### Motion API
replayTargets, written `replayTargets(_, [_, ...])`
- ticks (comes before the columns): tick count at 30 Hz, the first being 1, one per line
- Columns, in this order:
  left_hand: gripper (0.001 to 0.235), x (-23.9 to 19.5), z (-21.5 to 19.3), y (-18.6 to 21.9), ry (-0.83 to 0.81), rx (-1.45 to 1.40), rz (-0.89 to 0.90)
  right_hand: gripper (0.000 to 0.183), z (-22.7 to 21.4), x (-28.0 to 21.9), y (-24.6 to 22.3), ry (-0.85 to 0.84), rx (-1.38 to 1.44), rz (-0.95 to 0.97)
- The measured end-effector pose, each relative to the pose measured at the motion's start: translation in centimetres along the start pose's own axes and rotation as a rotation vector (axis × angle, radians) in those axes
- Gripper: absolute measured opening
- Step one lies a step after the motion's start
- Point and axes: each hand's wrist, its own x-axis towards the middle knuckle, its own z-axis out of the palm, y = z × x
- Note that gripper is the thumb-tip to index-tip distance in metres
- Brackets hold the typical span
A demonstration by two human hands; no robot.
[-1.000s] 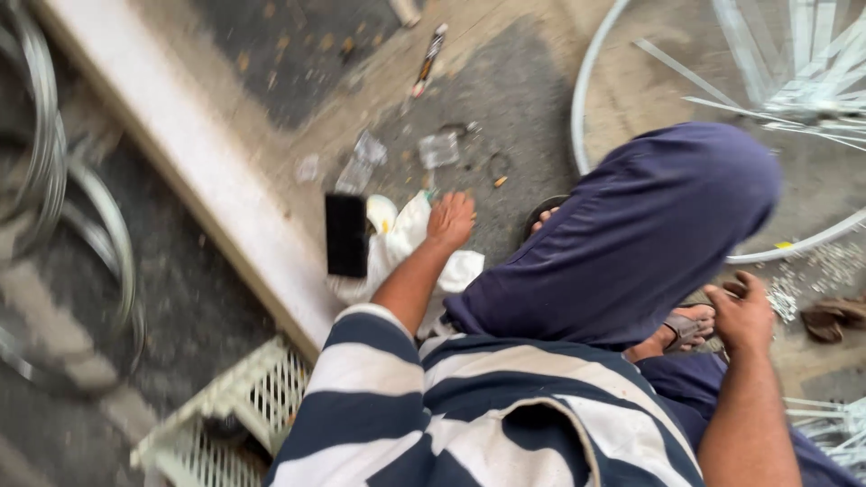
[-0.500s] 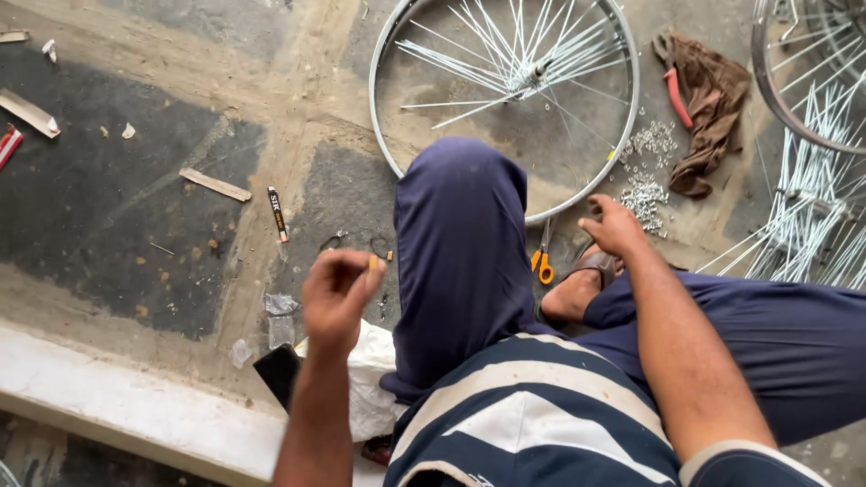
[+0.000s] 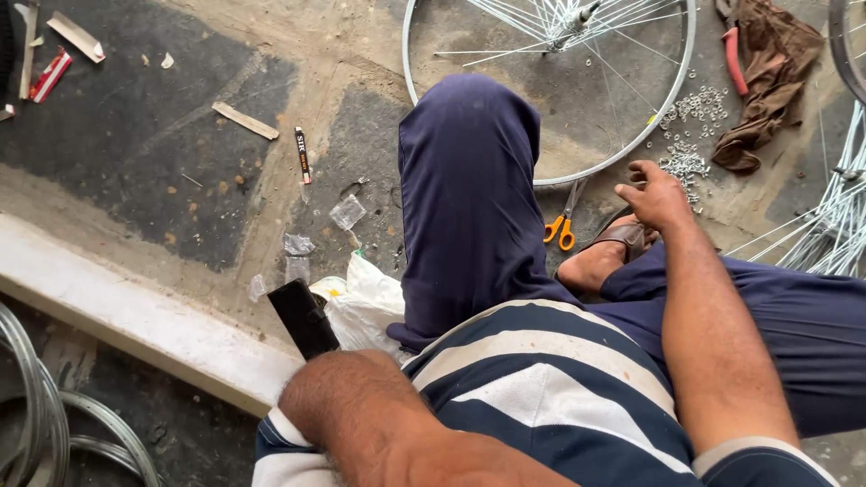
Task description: The person sits on the floor and laces a bicycle wheel by inserting spokes through the rim and hub, then securing them with nipples. The person handles the wheel, spokes, and nipples by hand throughout the process.
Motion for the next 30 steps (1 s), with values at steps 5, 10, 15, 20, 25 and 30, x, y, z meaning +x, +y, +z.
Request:
replayTargets(5, [0.03, 0.1, 1.7, -2.8, 0.02, 0.009, -0.076, 0.059, -0.2, -0.8, -0.3, -0.032, -0.062, 0.066])
replayTargets(10, [0.03, -0.4, 1.6, -4.0, 0.031, -0.005, -0.109, 0.059, 0.1, -0.2, -0.9, -0.045, -0.065, 0.073])
replayTargets(15, [0.03, -1.6, 0.8, -4.8, 0.046, -0.024, -0.119, 0.06, 0.9, 1.4, -1.1, -0.064, -0.102, 0.043])
replayTargets(20, [0.03, -2.0, 0.5, -5.4, 0.07, -0.033, -0.133, 0.06, 2.1, 3.0, -1.4, -0.074, -0.097, -0.029])
replayTargets(25, [0.03, -3.3, 0.1, -5.8, 0.104, 0.003, -0.146, 0.059, 3.6, 4.9, -2.9, -0.081, -0.112, -0.114])
replayTargets(30, [0.03, -4.1, -0.1, -6.1, 0.128, 0.036, -0.155, 0.061, 3.8, 4.8, -2.9, -0.126, -0.177, -0.084])
